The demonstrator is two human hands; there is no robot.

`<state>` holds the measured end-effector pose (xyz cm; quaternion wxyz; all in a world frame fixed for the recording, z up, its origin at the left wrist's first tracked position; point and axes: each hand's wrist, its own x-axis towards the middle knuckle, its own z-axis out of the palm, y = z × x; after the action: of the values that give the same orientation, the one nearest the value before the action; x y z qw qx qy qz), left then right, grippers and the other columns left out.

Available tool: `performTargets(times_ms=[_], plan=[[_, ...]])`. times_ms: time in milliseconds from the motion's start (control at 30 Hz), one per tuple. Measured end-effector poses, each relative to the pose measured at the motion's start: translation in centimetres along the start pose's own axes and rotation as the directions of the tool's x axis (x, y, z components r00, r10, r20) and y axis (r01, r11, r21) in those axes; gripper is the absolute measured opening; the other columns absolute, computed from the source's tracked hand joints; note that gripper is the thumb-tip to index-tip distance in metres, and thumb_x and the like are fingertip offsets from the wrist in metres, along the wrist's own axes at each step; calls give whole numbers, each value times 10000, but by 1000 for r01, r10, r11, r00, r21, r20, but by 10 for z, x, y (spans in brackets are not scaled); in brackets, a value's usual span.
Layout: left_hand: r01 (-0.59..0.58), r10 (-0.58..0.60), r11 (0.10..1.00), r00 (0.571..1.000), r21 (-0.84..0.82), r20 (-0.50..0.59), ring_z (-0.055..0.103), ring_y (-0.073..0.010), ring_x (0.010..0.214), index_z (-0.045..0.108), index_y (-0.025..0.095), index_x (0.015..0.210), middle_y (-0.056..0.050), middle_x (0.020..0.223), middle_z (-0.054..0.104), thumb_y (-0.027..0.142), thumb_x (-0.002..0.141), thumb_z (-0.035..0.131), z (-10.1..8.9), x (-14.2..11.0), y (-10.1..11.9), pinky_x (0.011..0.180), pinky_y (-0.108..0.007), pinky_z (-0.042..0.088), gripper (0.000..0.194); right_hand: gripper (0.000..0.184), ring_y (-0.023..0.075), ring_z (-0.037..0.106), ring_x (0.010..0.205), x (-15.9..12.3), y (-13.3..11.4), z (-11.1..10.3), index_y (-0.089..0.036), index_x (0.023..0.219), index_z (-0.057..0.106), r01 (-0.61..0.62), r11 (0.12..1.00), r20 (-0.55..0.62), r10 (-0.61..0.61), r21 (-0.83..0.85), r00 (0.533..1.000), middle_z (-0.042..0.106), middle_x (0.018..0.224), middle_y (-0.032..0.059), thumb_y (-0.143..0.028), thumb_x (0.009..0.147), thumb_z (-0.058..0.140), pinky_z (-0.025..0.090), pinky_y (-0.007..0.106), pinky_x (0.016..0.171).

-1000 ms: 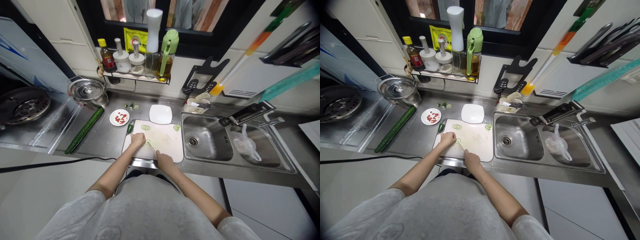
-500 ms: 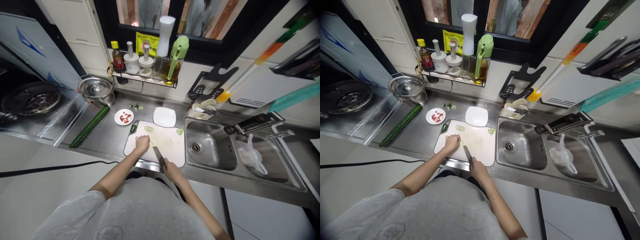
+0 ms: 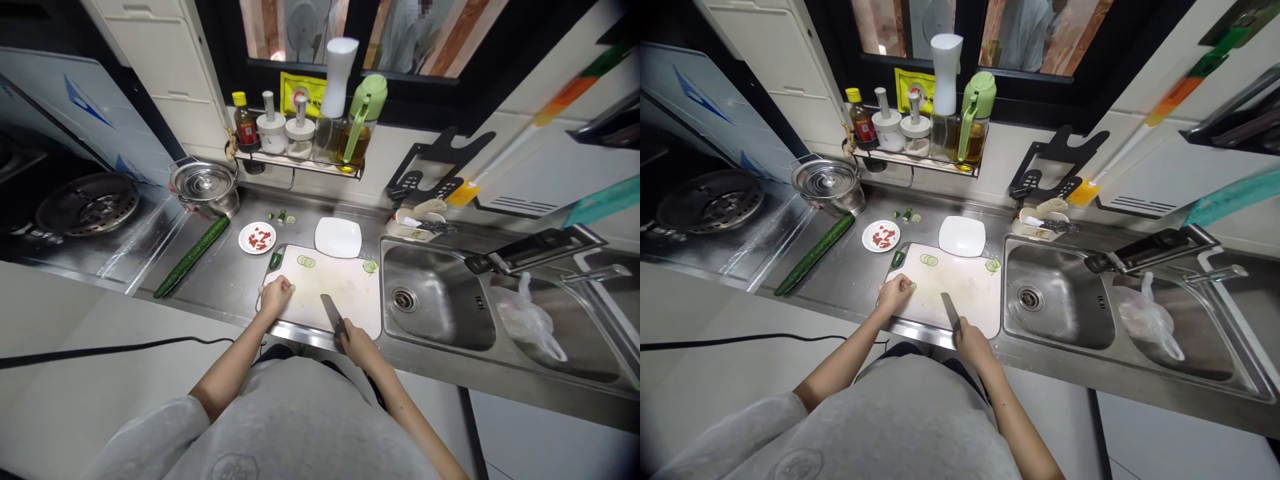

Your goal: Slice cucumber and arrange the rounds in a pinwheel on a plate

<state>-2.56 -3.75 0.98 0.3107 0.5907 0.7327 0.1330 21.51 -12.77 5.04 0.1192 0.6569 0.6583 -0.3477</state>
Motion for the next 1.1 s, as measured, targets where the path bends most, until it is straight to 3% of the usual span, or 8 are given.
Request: performTargets(times_ms=[200,400,700,867,1100], plan=[[56,-55,998,998,33,-32,604,-164,852,588,241,860,27,847,679,289,793,596,-10,7,-14,863,-340,296,83,193,170,600,730,2,-3,-9,-164,1068,469,5,1000,27,-4,-27,1000,646,864,90,-179,920,345,266,261,593],[57,-56,996,998,73,-11,586,-169,861,602,247,849,23,854,677,282,800,582,-9,11,-18,858,-344,299,63,197,197,607,797,5,-1,-6,-155,1077,469,20,999,6,-20,-49,1000,656,886,116,-190,916,360,251,269,582],[56,-47,980,998,190,-49,469,-291,1088,677,266,810,-64,1079,621,353,791,569,-8,14,-16,881,-421,318,140,208,205,609,842,6,1,-5,-159,1090,464,23,999,6,-22,-42,1000,659,939,127,-175,915,354,264,271,602],[25,-14,986,997,162,-70,477,-285,1077,669,280,913,-66,1093,609,369,816,543,-3,22,0,887,-418,326,182,242,202,607,853,2,-6,-7,-153,1129,456,-13,1000,34,14,-29,999,657,957,129,-155,915,344,277,267,615],[-113,123,983,990,144,-64,472,-258,1110,612,309,1100,-62,1148,589,341,843,513,20,55,45,914,-392,319,277,277,209,602,881,-2,-9,-10,-159,1162,455,-28,1000,53,28,5,998,652,991,124,-161,908,345,302,272,644]])
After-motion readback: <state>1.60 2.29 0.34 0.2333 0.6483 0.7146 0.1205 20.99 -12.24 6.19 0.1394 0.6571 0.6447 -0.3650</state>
